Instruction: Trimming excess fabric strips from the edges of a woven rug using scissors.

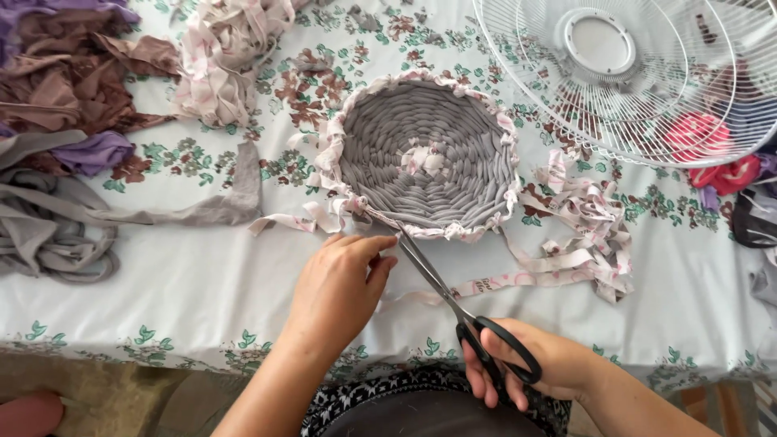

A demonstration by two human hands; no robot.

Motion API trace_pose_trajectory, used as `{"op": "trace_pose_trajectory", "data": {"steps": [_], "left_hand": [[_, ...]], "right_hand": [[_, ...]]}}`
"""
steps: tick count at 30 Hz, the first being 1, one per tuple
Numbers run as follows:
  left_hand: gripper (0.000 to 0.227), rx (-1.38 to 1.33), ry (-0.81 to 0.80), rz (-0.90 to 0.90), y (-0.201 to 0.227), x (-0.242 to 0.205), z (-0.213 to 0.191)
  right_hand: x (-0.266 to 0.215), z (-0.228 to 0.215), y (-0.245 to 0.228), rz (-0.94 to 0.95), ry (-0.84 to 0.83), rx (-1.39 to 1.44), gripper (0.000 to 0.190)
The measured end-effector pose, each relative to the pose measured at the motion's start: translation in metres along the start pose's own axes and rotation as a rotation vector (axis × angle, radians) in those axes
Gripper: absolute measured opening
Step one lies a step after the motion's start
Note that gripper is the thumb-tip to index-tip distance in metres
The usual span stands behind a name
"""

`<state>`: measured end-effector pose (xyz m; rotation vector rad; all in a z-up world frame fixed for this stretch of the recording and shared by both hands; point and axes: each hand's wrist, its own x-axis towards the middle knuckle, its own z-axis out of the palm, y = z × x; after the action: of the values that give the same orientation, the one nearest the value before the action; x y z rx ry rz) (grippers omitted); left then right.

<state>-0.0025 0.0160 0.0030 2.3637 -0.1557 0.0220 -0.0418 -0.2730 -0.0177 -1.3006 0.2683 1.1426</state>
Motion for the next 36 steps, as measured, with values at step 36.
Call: {"op": "trace_pose_trajectory", "data": {"steps": [36], "left_hand": [[0.044, -0.538, -0.022, -0.140, -0.013, 0.006, 0.024]], "right_hand": [[0.014, -0.031, -0.026, -0.261, -0.143, 0.013, 0.057]]}}
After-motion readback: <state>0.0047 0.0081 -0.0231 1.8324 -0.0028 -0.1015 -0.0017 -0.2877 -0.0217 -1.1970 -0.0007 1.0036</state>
